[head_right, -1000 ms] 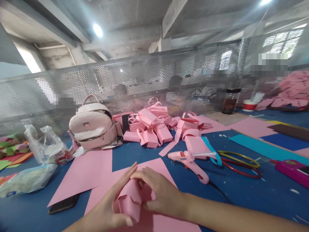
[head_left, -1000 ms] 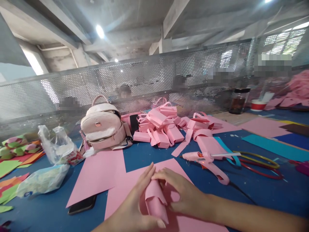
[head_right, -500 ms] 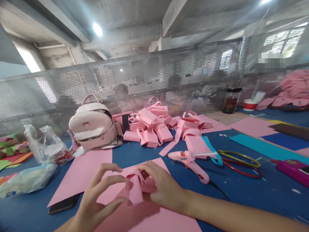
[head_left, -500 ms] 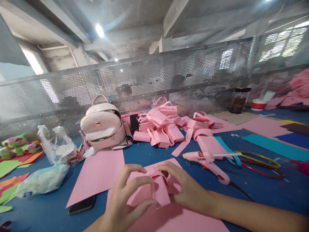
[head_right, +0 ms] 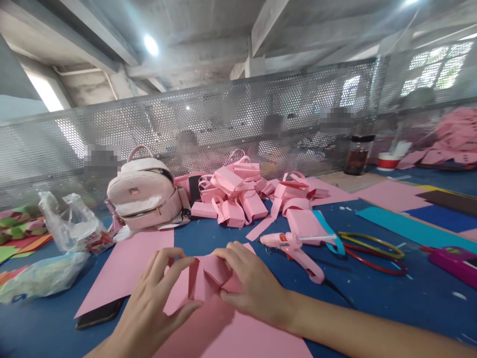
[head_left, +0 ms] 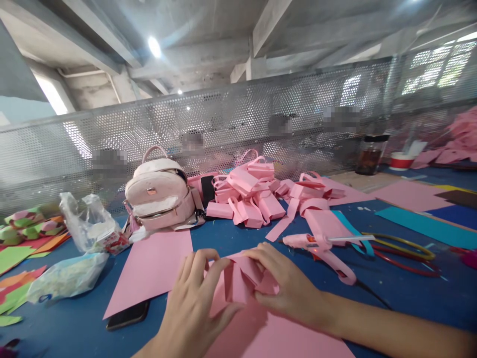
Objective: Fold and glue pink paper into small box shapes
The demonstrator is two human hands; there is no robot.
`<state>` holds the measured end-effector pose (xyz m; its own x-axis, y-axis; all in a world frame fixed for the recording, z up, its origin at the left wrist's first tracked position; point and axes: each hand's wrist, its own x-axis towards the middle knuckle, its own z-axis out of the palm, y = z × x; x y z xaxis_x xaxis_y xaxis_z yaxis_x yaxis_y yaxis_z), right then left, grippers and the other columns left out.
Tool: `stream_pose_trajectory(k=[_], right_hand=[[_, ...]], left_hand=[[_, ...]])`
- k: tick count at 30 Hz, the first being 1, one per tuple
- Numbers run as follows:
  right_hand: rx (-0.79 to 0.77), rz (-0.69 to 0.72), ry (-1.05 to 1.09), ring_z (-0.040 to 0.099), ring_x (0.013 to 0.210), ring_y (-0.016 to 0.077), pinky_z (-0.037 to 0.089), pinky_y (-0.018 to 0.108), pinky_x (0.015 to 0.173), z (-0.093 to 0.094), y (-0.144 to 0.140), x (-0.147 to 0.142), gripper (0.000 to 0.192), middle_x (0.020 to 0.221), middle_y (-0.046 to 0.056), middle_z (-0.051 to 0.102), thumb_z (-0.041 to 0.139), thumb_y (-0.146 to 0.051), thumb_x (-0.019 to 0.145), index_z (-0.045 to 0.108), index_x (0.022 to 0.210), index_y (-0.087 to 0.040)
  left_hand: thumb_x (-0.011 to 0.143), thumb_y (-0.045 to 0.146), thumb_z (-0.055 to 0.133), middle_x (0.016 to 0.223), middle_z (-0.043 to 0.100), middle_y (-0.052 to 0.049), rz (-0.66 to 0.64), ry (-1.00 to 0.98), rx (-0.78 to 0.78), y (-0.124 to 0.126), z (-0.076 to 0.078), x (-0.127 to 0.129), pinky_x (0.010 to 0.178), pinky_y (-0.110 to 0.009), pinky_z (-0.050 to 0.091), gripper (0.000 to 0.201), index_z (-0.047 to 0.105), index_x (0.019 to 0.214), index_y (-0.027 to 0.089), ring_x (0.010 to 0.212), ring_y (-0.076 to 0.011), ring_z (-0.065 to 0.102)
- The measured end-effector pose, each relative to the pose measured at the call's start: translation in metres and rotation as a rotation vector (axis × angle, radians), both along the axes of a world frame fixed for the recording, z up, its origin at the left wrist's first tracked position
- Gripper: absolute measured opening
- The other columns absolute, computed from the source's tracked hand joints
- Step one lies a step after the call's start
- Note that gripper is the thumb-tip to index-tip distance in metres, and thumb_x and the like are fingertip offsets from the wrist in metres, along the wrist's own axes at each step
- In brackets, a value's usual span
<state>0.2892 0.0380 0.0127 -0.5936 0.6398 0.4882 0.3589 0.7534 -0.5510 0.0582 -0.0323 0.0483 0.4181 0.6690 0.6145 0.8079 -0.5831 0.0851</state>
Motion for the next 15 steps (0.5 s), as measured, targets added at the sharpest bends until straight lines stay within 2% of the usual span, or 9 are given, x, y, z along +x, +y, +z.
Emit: stream_pose_trajectory(k=[4,8,12,15], right_hand=[[0.035,0.002,-0.040,0.052,0.104,0.0272,0.042,0.040,0.092,0.003,-0.001,-0.001,0.059,0.113,0.008,0.058,0.063,-0.006,0.070,0.054,0.126,-0.020],[0.065,0.011,-0.064,0.053,0.097,0.0261,0.043,0.039,0.087,0.007,-0.003,-0.001,0.057,0.111,0.007,0.060,0.062,-0.007,0.069,0.054,0.124,-0.021],[0.087,0.032,-0.074,0.053,0.101,0.0263,0.042,0.040,0.090,0.007,-0.004,-0.001,0.055,0.117,0.008,0.062,0.061,-0.007,0.071,0.054,0.123,-0.021],[0.113,0.057,-0.064,0.054,0.104,0.0256,0.042,0.040,0.092,0.004,-0.003,-0.002,0.055,0.120,0.007,0.062,0.062,-0.007,0.073,0.053,0.124,-0.022]], left_hand=[[0.088,0.037,0.072,0.114,0.053,-0.009,-0.041,-0.128,-0.159,0.000,0.001,-0.002,0.084,-0.038,0.055,0.042,0.048,0.121,0.025,0.104,-0.0259,0.058],[0.087,0.033,0.073,0.114,0.057,-0.007,-0.089,-0.230,-0.207,0.001,-0.001,-0.003,0.087,-0.037,0.055,0.033,0.052,0.111,0.026,0.105,-0.0246,0.061],[0.090,0.027,0.070,0.130,0.062,-0.006,-0.148,-0.422,-0.257,0.006,-0.008,-0.003,0.101,-0.037,0.052,0.042,0.051,0.128,0.031,0.121,-0.0231,0.061],[0.094,0.026,0.067,0.141,0.061,0.000,-0.226,-0.471,-0.362,0.011,-0.015,-0.002,0.109,-0.036,0.049,0.049,0.053,0.138,0.040,0.130,-0.0207,0.059]])
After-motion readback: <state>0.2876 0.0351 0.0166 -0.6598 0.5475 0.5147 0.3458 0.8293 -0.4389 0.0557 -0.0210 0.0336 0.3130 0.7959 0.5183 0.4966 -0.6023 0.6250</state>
